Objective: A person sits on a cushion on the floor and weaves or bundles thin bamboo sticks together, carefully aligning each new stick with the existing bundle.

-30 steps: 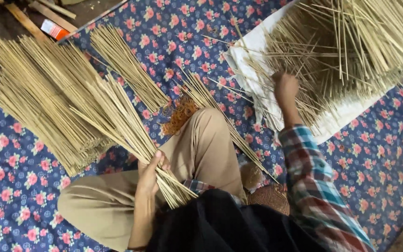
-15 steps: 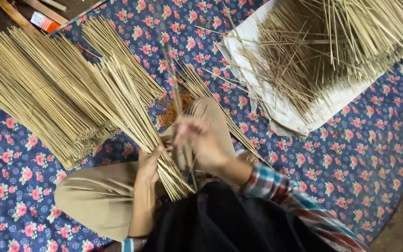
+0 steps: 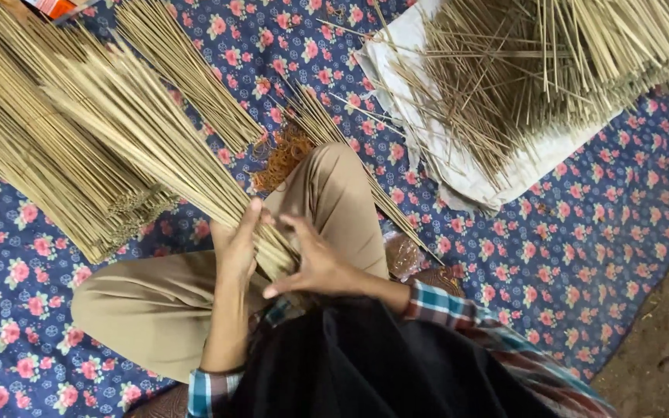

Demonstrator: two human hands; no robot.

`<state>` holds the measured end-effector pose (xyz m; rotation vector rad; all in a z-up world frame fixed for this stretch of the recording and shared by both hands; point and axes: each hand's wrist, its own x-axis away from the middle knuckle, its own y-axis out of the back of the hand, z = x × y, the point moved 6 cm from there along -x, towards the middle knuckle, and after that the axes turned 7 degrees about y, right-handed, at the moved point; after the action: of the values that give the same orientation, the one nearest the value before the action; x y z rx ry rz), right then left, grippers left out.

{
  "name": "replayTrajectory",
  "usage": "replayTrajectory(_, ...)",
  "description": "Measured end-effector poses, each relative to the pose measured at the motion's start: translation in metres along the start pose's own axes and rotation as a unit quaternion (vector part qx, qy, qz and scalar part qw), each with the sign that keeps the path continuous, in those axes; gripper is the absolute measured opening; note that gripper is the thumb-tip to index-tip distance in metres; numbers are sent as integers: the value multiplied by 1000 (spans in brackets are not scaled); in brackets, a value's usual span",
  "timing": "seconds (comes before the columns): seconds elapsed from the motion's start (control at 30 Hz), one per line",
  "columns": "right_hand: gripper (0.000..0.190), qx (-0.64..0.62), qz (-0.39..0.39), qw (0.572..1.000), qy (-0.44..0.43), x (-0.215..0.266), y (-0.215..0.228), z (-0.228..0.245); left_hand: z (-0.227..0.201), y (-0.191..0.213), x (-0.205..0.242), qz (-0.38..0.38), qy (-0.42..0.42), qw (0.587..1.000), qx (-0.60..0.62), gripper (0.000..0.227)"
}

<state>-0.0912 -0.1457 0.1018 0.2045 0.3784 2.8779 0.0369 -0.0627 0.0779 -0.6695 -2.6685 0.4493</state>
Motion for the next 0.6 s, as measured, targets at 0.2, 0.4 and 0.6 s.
replayTrajectory(0.2,19,-240,182,953,-31,-44,-21,-4,33,45,-7,-78,118,990,20,65)
replayTrajectory(0.4,29,-516,214,828,-41,1,-78,-46,76,37,-36,287,212,921,157,40)
replayTrajectory(0.6,30,-115,-15,990,-82,-38,67,-155,67,32,-16,32,183,979,84,34)
